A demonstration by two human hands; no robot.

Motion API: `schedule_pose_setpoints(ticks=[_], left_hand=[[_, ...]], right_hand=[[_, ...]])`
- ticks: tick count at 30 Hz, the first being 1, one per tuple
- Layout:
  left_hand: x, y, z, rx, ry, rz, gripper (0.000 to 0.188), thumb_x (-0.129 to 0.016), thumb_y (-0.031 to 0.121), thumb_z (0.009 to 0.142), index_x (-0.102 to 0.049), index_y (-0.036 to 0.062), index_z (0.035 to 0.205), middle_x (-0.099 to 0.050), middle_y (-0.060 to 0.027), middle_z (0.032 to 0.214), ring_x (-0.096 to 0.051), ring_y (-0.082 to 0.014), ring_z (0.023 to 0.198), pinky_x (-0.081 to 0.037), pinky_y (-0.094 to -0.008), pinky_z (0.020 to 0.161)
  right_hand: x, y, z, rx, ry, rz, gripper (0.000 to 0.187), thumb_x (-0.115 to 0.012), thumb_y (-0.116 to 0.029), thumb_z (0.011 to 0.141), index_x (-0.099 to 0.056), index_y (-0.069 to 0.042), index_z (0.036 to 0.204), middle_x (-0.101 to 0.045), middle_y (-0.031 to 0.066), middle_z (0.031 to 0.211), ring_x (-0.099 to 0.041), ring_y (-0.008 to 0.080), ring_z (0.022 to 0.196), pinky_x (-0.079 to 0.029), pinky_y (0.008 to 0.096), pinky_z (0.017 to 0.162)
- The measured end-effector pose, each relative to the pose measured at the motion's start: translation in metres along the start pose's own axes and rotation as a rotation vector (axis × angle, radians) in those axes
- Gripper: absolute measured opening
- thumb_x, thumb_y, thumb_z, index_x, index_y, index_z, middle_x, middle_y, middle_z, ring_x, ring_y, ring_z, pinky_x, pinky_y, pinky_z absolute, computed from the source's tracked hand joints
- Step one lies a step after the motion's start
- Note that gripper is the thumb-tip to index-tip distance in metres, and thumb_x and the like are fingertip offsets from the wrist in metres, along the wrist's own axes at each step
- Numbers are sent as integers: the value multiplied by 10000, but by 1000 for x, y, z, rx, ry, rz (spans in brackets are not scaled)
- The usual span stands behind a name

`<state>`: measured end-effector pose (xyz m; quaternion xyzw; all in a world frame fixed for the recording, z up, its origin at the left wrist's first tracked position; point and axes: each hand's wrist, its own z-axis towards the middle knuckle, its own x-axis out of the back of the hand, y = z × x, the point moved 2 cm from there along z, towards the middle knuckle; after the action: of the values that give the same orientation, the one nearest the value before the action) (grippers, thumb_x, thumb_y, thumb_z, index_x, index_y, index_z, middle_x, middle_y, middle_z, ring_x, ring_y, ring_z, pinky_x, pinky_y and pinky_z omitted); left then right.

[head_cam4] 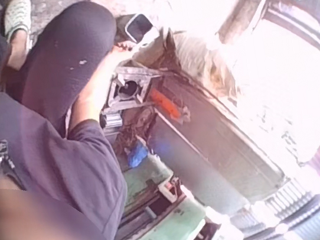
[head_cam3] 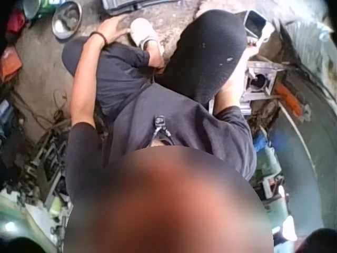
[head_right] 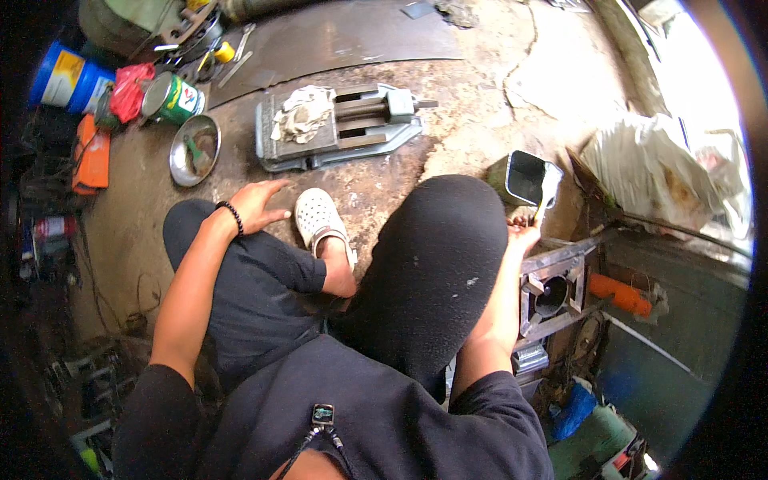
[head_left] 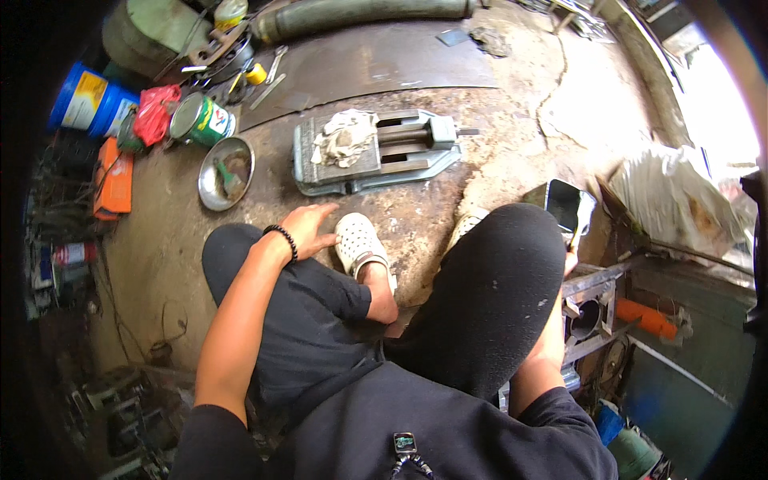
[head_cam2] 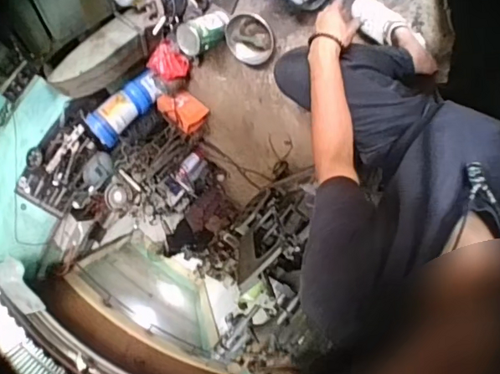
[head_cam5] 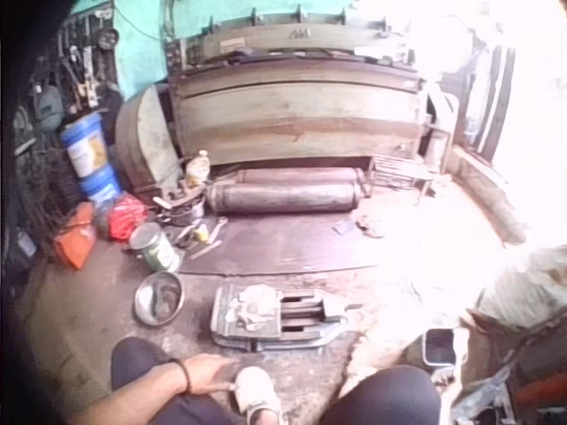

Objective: The person paints a metal vise with a brush using paint from a small container, then wipes the vise with a cloth. The person repeats the painting and wiping actions on the same vise multiple times.

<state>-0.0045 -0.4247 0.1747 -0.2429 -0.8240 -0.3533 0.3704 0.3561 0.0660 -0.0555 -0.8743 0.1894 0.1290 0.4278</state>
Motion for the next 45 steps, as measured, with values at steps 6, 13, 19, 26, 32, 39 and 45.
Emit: schedule_pose_setpoints(ticks=[6,13,19,26,32,39,45], left_hand=[[-6,-10,0,51,-6,12,701,-718,352,843,-466,6,1398,-574,-267,1304,-551,-402,1216,-442,-439,1036],[-9,-12,1,48,-11,39,694,-720,373,846,-480,6,1385,-589,-267,1281,-555,-400,1210,-452,-440,1021],[-5,-7,-18,41,3,62,645,-701,374,859,-512,-6,1345,-583,-261,1286,-554,-401,1201,-449,-450,1018],[11,-4,-71,-45,219,-32,241,-657,173,874,-704,-5,1030,-677,-207,1112,-629,-374,1074,-497,-432,939],[68,-7,-145,-23,435,-80,297,-667,305,914,-676,9,931,-667,-174,1192,-627,-315,1109,-478,-391,961],[175,-4,-168,-135,601,108,310,-654,321,922,-685,15,964,-689,-161,1149,-651,-290,1068,-495,-368,928],[123,-77,-121,177,681,-150,448,-672,402,898,-676,52,1176,-679,-173,1180,-647,-296,1093,-497,-409,953]], right_hand=[[17,1,3,-6,-59,44,243,-509,-351,995,-523,-143,869,-520,16,667,-477,180,585,-377,367,580],[14,3,-6,-80,-5,-49,226,-506,-329,1000,-528,-133,889,-534,20,693,-490,182,612,-385,366,606],[-8,-5,-19,-157,-58,-121,212,-504,-311,1004,-533,-124,906,-545,24,714,-500,184,636,-391,366,628],[-121,-44,-75,-139,-366,-188,197,-501,-289,1008,-538,-114,926,-559,28,740,-512,186,663,-399,366,655],[-278,-131,-222,146,-652,-198,212,-497,-275,1019,-580,-81,1045,-616,69,988,-532,193,880,-396,356,820],[-378,-127,-357,431,-1177,-328,369,-513,-269,1023,-567,10,1259,-646,127,1108,-575,215,994,-428,338,916],[-343,-37,-333,949,-1248,-1539,349,-640,-158,946,-595,-2,1255,-612,51,930,-537,112,857,-452,270,768]])
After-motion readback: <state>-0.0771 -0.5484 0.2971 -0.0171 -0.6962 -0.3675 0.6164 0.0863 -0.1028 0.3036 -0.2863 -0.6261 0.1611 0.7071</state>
